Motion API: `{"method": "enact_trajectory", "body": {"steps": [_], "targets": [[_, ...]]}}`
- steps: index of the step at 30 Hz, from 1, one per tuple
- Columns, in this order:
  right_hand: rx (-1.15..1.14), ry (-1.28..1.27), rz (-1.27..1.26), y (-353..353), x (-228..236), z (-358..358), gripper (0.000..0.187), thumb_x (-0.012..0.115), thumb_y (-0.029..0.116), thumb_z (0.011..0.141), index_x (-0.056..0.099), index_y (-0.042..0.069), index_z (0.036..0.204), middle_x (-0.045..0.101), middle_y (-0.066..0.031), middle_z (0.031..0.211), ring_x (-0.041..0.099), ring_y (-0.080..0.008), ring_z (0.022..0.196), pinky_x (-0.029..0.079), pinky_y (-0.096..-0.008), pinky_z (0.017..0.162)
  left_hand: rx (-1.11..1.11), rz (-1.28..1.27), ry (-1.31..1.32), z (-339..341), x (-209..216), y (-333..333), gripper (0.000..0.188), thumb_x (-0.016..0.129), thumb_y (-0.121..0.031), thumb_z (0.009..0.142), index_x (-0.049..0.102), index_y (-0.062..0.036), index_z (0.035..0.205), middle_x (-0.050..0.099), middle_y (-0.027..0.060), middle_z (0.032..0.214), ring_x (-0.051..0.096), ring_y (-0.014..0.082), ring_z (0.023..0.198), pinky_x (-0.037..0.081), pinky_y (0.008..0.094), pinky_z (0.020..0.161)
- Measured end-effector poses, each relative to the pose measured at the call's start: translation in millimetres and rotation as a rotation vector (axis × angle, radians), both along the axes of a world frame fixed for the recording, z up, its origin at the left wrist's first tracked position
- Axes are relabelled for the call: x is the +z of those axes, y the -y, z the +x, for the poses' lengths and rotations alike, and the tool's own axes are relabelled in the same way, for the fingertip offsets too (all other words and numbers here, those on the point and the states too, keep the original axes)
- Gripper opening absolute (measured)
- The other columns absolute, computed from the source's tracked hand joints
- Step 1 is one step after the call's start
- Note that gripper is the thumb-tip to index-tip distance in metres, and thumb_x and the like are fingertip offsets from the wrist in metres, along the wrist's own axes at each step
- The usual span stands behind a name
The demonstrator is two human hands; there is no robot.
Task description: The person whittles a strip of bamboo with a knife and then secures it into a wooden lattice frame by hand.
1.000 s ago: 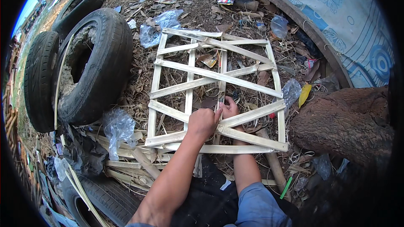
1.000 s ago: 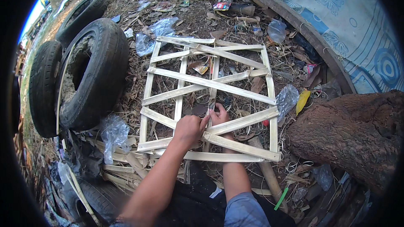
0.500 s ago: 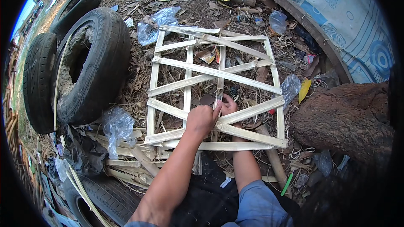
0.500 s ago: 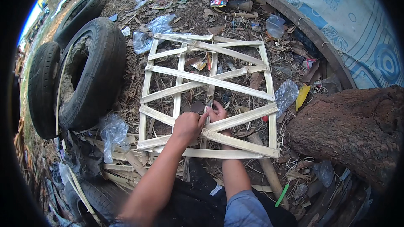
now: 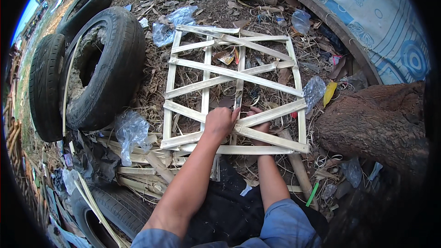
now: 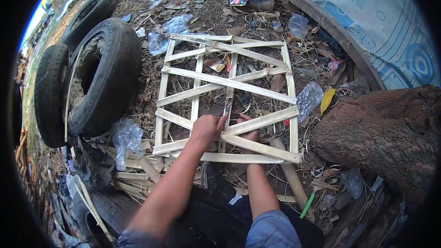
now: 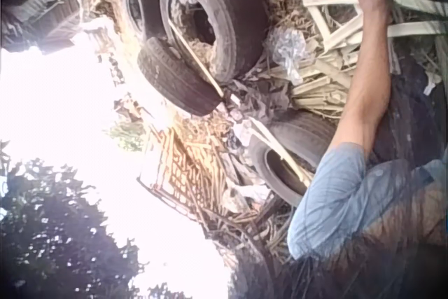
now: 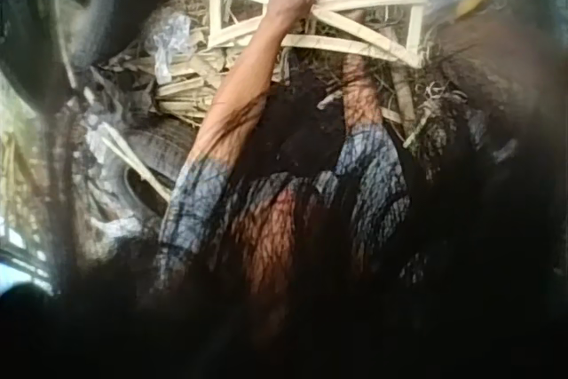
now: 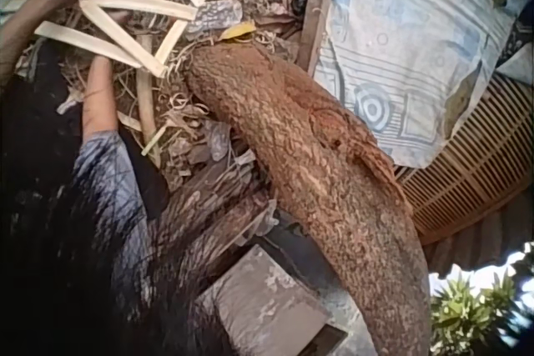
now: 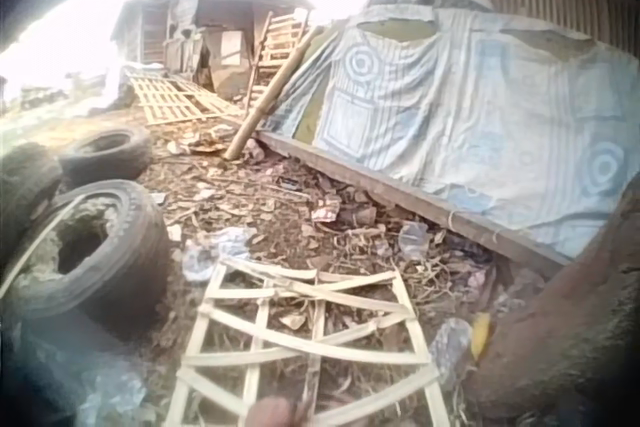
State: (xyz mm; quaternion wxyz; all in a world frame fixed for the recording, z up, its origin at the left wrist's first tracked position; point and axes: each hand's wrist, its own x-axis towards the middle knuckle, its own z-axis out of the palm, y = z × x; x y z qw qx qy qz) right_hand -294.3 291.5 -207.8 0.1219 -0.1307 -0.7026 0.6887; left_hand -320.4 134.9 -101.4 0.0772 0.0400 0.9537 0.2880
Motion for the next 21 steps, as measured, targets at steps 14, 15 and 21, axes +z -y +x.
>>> {"method": "enact_trajectory", "body": {"steps": [14, 15, 21], "targets": [[0.406, 0.244, 0.463, 4.4, 25.9, 41.0, 0.042, 0.069, 0.031, 0.085, 0.060, 0.007, 0.118, 0.065, -0.0168, 0.112, 0.062, -0.0338, 0.103, 0.048, -0.0423, 0.090, 0.027, 0.006, -0.043, -2.1, 6.5, 3.0, 0.060, 0.047, -0.045, 0.096, 0.066, 0.0013, 0.063, 0.063, 0.0261, 0.068, 0.063, 0.0442, 0.069, 0.050, 0.0514, 0.066], [0.427, 0.354, 0.403, 17.3, 38.3, 38.7, 0.048, 0.074, 0.033, 0.081, 0.060, 0.006, 0.118, 0.066, -0.0153, 0.112, 0.062, -0.0306, 0.103, 0.048, -0.0406, 0.090, 0.036, -0.003, -0.045, -1.1, 5.3, 7.0, 0.059, 0.048, -0.045, 0.096, 0.066, 0.0013, 0.063, 0.063, 0.0262, 0.068, 0.063, 0.0444, 0.069, 0.050, 0.0516, 0.066], [0.427, 0.327, 0.168, 13.4, -2.4, 47.9, 0.049, 0.077, 0.031, 0.082, 0.062, 0.006, 0.121, 0.065, -0.0091, 0.113, 0.060, -0.0205, 0.102, 0.047, -0.0337, 0.091, 0.022, 0.006, -0.036, -0.2, 1.9, 11.5, 0.057, 0.050, -0.044, 0.095, 0.067, 0.0014, 0.064, 0.063, 0.0259, 0.069, 0.062, 0.0447, 0.070, 0.050, 0.0514, 0.067]]}}
